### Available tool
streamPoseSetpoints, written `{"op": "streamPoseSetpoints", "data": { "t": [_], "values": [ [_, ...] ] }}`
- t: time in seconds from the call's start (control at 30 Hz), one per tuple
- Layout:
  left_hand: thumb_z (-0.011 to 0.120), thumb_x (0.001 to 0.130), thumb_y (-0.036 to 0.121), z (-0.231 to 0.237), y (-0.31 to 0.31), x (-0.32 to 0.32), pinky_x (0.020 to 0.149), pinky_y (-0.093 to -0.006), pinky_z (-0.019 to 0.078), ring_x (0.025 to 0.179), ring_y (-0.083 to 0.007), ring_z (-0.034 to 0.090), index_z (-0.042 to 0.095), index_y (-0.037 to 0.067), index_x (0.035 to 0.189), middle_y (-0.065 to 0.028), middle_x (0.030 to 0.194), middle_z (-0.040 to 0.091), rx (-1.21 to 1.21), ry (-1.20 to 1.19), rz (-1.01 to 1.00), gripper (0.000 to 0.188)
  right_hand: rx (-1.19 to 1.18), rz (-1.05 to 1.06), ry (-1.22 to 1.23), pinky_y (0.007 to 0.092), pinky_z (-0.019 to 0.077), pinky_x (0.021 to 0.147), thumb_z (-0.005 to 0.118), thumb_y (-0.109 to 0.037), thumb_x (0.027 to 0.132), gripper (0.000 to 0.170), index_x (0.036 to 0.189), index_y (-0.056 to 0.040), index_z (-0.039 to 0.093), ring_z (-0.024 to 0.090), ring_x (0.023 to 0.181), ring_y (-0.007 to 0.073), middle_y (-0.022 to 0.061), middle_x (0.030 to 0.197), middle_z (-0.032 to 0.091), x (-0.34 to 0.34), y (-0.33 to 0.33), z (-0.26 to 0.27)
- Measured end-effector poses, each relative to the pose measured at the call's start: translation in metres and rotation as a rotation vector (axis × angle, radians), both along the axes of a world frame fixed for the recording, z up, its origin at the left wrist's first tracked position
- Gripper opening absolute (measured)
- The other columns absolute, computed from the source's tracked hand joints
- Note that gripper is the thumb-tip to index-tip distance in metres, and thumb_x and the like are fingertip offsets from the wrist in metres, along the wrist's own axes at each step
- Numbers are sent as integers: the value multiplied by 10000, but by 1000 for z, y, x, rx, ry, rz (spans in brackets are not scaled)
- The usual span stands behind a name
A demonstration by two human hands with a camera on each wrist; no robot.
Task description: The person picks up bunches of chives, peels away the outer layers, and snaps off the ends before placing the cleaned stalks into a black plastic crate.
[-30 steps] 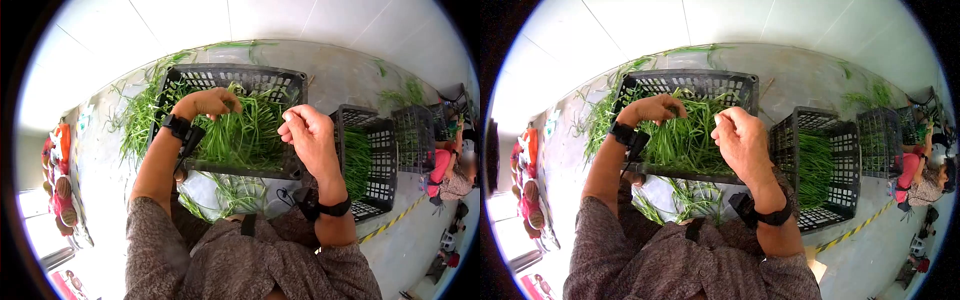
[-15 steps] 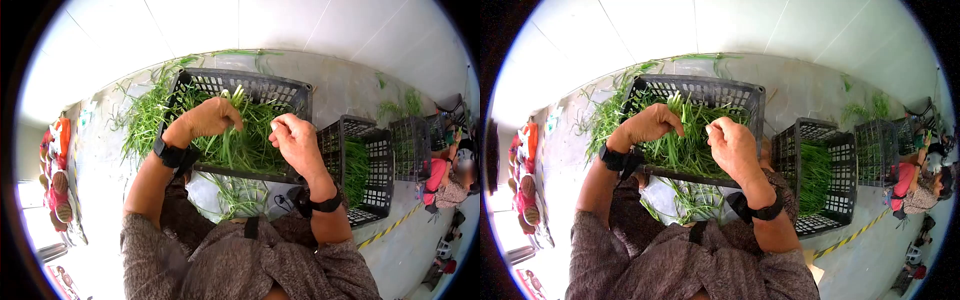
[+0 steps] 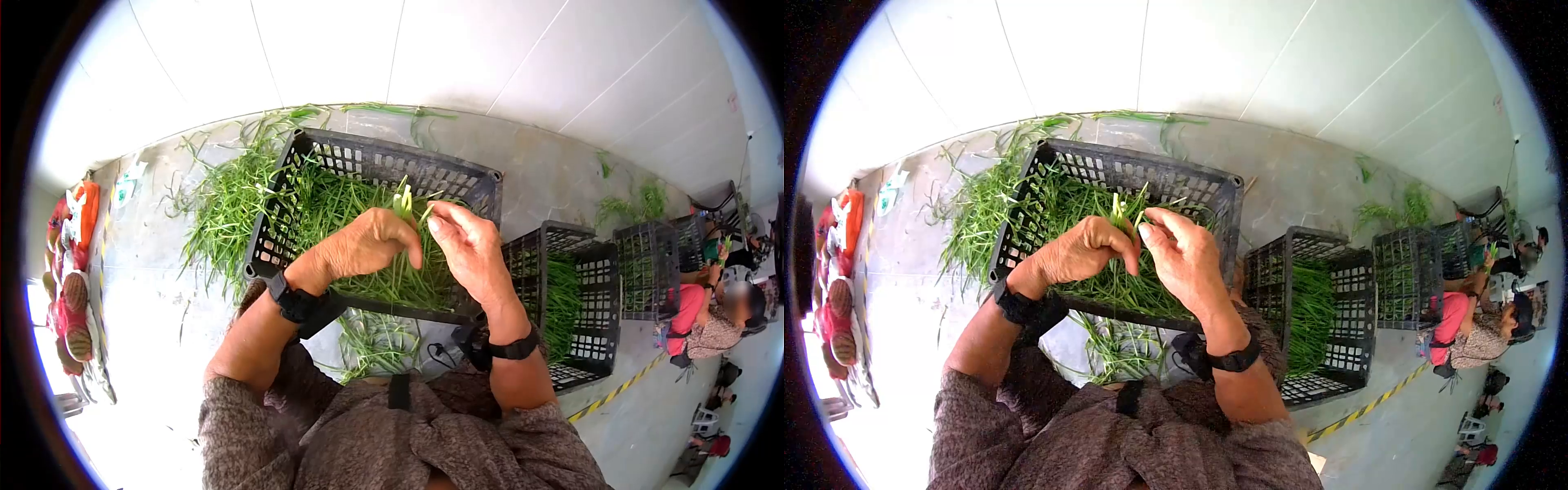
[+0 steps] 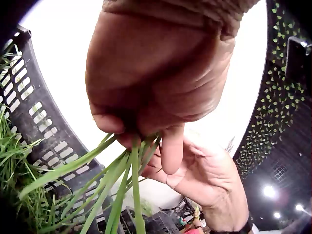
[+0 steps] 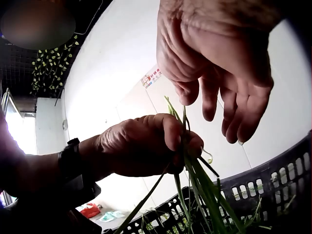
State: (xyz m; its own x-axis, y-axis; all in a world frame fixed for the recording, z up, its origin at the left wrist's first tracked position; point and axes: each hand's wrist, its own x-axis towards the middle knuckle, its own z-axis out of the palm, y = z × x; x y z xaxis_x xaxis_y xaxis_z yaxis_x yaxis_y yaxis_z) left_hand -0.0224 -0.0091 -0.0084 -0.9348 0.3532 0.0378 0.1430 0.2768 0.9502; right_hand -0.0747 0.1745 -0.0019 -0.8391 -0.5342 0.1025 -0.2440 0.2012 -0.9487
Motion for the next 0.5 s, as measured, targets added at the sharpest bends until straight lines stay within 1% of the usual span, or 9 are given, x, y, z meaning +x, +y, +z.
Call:
{"op": "streamPoseSetpoints", "data": {
  "t": [0.07,0.1,0.2,0.23,0.33,0.43,0.47,0.5],
  "values": [
    [402,628,-167,2,2,1,777,-292,501,792,-189,634,689,1,777,-94,798,674,-22,11,-17,364,13,49,-111,253,485,662,611,-204,910,334,1126,50,595,588,758,103,94,880,662,2,-5,13],
    [407,631,-158,-2,4,1,747,-288,501,743,-170,634,686,6,755,-77,750,682,-3,17,-18,346,-40,50,-112,232,455,626,601,-190,919,317,1109,64,597,538,738,64,51,839,637,4,-9,11],
    [420,635,-135,-3,4,1,719,-278,493,736,-147,630,681,8,732,-66,736,679,-66,-110,-78,313,-87,118,-141,221,450,615,591,-180,925,297,1096,63,603,531,734,54,34,830,630,2,-14,6],
    [440,633,-112,-2,4,2,686,-257,481,707,-125,614,678,15,709,-46,701,664,-69,-84,-87,280,-69,125,-113,217,441,585,573,-166,934,269,1070,62,619,519,701,48,20,793,622,4,-16,10],
    [455,639,-99,-1,2,-1,661,-256,472,662,-128,586,685,19,715,-26,674,644,-226,-123,-130,270,3,201,-140,219,436,562,560,-160,940,249,1030,59,639,517,671,51,17,757,619,3,-17,14],
    [471,655,-89,5,2,0,641,-258,464,655,-120,561,697,22,735,-20,669,627,177,-53,-90,264,-170,121,-167,219,432,543,546,-161,946,240,990,49,653,518,647,52,9,744,617,2,-23,2],
    [485,672,-75,12,-3,2,642,-259,464,692,-121,563,703,13,768,-35,717,626,172,-132,-65,254,-191,71,-218,210,406,534,540,-195,953,261,963,36,661,493,625,50,-10,738,603,0,-23,2],
    [488,672,-70,10,-7,0,644,-256,467,698,-123,568,703,9,778,-44,738,623,165,-151,-31,252,-169,49,-203,236,437,614,530,-211,956,268,975,18,669,537,702,74,23,826,637,-3,-20,5]
  ]
}}
